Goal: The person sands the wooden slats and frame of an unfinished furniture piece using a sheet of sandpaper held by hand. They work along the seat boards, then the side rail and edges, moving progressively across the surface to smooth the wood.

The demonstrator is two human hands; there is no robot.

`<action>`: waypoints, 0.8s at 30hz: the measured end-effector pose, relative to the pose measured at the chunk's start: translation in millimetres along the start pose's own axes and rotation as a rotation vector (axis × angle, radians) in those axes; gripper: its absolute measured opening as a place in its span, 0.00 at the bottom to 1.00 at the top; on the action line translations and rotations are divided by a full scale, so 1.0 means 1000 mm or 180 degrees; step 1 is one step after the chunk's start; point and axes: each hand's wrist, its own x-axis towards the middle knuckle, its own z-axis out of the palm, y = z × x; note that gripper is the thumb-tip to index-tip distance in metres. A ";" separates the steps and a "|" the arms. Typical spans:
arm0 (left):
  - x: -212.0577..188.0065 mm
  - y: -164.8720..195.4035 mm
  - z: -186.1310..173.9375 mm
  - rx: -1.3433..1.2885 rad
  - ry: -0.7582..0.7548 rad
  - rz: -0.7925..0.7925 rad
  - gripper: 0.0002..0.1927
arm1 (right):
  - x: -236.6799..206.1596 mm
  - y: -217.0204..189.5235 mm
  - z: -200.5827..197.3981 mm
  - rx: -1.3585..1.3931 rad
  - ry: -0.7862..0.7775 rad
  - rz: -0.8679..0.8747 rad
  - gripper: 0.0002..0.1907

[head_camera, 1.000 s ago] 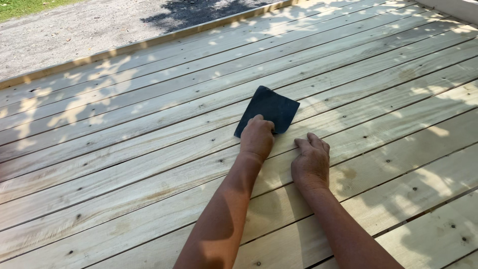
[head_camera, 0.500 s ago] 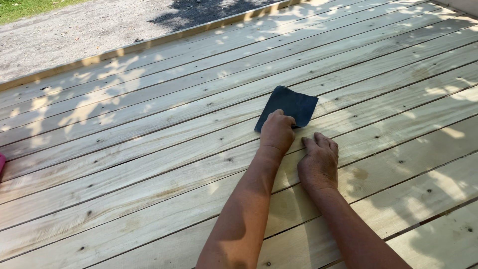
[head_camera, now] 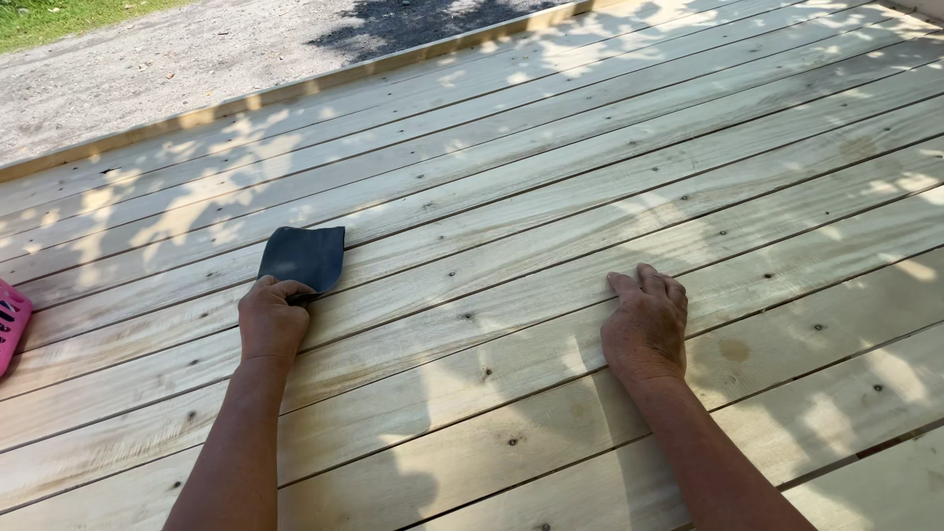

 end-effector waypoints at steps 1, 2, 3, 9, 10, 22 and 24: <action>0.007 0.000 0.002 0.0101 -0.0168 0.0037 0.16 | 0.000 0.000 0.000 -0.0003 -0.0008 -0.0010 0.26; 0.014 0.010 0.010 0.0042 -0.0364 0.0113 0.14 | 0.001 -0.001 0.000 -0.0004 -0.0018 -0.0026 0.26; 0.023 0.027 0.024 -0.0019 -0.0562 0.0196 0.12 | 0.001 -0.001 0.001 -0.0005 -0.0016 -0.0038 0.26; 0.044 0.182 0.117 -0.0644 -0.0590 0.0601 0.15 | -0.001 0.001 0.002 -0.0014 0.0044 -0.0103 0.26; 0.045 0.195 0.123 -0.0669 -0.0601 0.0555 0.15 | -0.002 0.002 0.002 0.0008 0.0056 -0.0109 0.26; 0.021 0.100 0.049 -0.0163 -0.0528 0.0337 0.15 | -0.005 -0.006 -0.008 -0.0032 -0.0075 -0.0065 0.27; 0.028 0.141 0.076 -0.0244 -0.0720 0.0296 0.17 | -0.005 -0.008 -0.007 -0.0089 -0.0112 -0.0115 0.27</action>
